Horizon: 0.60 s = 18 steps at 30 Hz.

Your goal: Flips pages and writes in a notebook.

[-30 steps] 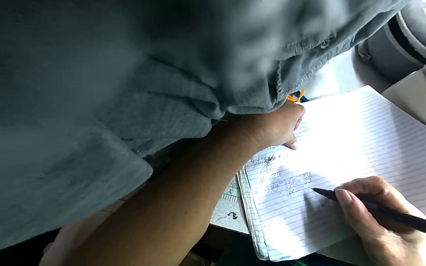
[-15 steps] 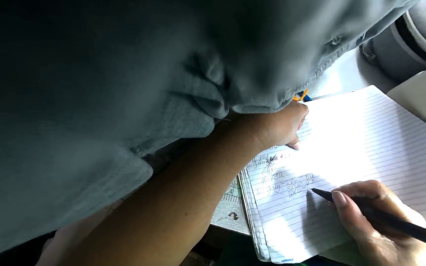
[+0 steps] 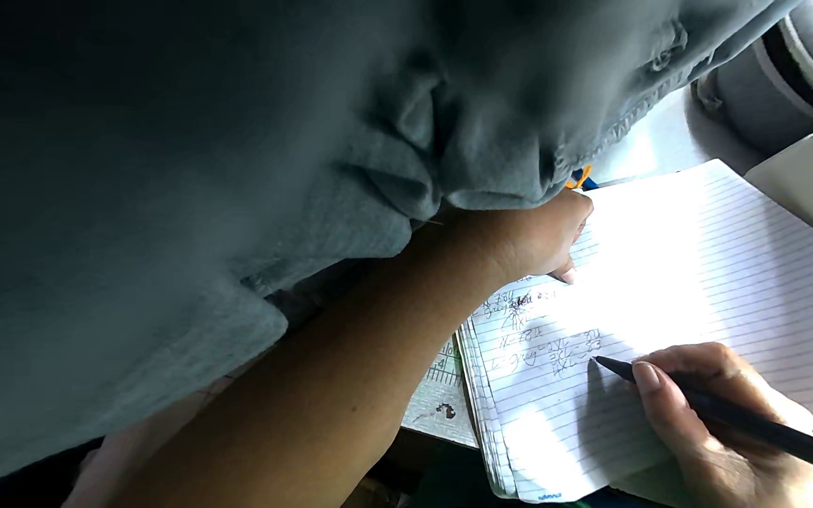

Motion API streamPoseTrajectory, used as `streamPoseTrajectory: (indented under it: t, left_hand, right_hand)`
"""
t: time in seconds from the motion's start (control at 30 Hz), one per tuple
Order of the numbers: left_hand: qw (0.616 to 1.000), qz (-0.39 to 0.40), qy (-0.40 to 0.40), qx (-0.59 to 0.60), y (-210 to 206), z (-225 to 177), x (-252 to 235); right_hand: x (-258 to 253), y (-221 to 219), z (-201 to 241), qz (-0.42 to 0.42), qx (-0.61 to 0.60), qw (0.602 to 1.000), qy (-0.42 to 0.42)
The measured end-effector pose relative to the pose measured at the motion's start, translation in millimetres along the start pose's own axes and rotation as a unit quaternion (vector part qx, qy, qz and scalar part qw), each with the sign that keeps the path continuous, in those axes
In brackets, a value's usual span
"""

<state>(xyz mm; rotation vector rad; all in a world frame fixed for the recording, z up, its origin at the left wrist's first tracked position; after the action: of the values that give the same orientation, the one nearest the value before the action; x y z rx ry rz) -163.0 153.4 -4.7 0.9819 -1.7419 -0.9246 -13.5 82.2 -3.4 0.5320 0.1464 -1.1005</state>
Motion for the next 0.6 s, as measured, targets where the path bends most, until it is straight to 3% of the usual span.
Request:
streamPoseTrajectory:
  t: [0.6]
  left_hand:
    - [1.000,-0.004,0.004,-0.010,-1.2,0.4,-0.3]
  right_hand:
    - [1.0,-2.0,3.0,-0.011,0.077,0.997,0.014]
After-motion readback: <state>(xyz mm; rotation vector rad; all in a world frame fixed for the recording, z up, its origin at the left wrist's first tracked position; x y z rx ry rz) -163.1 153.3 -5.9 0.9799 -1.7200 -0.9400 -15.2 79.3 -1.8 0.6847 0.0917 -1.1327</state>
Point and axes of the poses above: each hand's wrist, its own x-axis away from the middle knuckle, its own y-axis out of the back of the hand, z = x × y, the point moved 10 cm from there along -x, towards the middle knuckle, and after that the axes turned 9 degrees about -x, right-handed, at the moved point
